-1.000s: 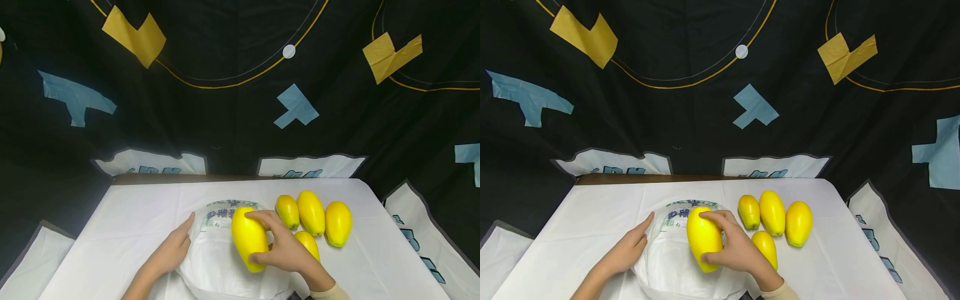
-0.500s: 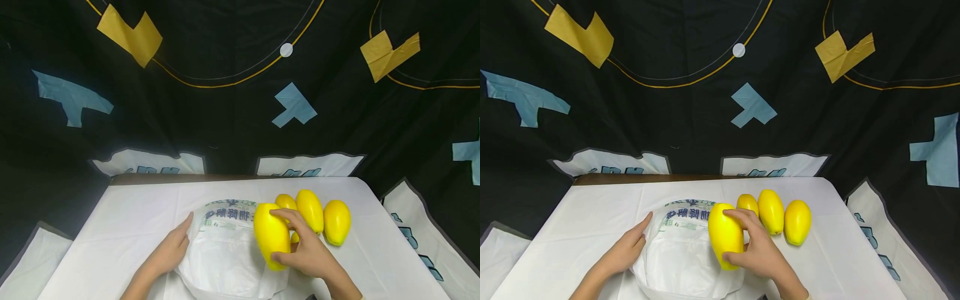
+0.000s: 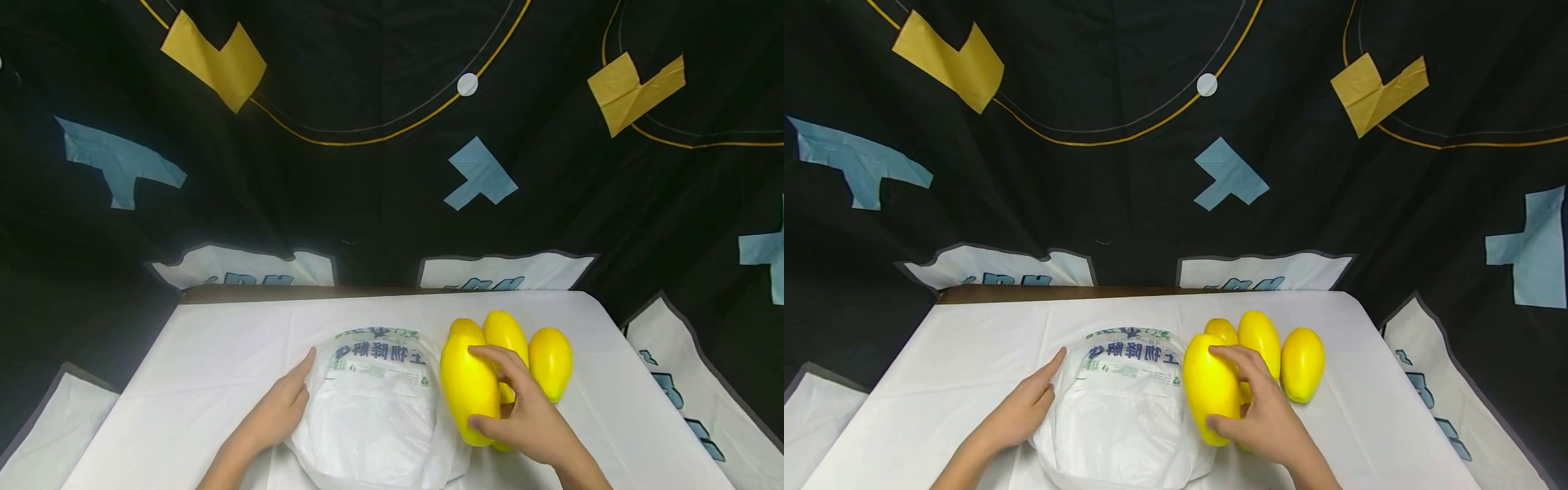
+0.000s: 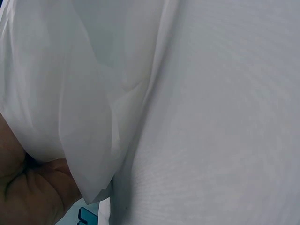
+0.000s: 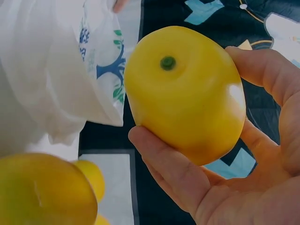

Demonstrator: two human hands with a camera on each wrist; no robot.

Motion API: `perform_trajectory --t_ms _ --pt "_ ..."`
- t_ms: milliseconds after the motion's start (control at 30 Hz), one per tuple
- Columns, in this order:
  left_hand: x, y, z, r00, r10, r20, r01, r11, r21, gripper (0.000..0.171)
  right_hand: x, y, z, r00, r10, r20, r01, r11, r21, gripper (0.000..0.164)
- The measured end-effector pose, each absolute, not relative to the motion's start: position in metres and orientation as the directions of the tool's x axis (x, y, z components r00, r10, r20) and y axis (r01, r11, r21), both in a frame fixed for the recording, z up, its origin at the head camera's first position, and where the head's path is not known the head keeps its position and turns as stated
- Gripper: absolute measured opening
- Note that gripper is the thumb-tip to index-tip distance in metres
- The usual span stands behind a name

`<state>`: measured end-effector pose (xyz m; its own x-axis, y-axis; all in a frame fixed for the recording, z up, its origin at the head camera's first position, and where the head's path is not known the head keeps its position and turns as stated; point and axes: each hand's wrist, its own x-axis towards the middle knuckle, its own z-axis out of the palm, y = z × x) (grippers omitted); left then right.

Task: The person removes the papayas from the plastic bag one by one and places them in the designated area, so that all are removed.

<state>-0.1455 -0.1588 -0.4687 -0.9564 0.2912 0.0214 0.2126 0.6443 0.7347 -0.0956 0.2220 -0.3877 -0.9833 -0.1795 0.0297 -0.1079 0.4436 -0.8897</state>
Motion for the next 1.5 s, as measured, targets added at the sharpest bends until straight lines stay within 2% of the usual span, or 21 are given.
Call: perform_trajectory --t_ms 600,733,900,1000,1500 --pt "-0.146 -0.158 -0.469 -0.956 0.293 0.024 0.218 0.650 0.728 0.056 -0.073 0.263 -0.391 -0.999 -0.046 0.022 -0.044 0.541 -0.840 0.087" --pt "-0.146 -0.158 -0.470 -0.957 0.291 0.014 0.208 0.649 0.732 0.056 -0.069 0.270 -0.392 -0.999 0.000 -0.049 0.041 0.547 -0.836 0.088" --pt "-0.147 -0.159 -0.472 -0.955 0.296 -0.001 0.199 0.644 0.739 0.056 -0.065 0.276 -0.395 -0.978 0.081 -0.192 0.205 0.545 -0.813 0.097" --pt "-0.148 -0.159 -0.472 -0.955 0.296 0.001 0.201 0.647 0.736 0.056 -0.063 0.281 -0.397 -0.966 0.112 -0.233 0.255 0.550 -0.795 0.102" --pt "-0.146 -0.159 -0.471 -0.960 0.281 -0.002 0.192 0.660 0.727 0.057 -0.057 0.308 -0.417 -0.923 0.199 -0.328 0.380 0.593 -0.710 0.110"
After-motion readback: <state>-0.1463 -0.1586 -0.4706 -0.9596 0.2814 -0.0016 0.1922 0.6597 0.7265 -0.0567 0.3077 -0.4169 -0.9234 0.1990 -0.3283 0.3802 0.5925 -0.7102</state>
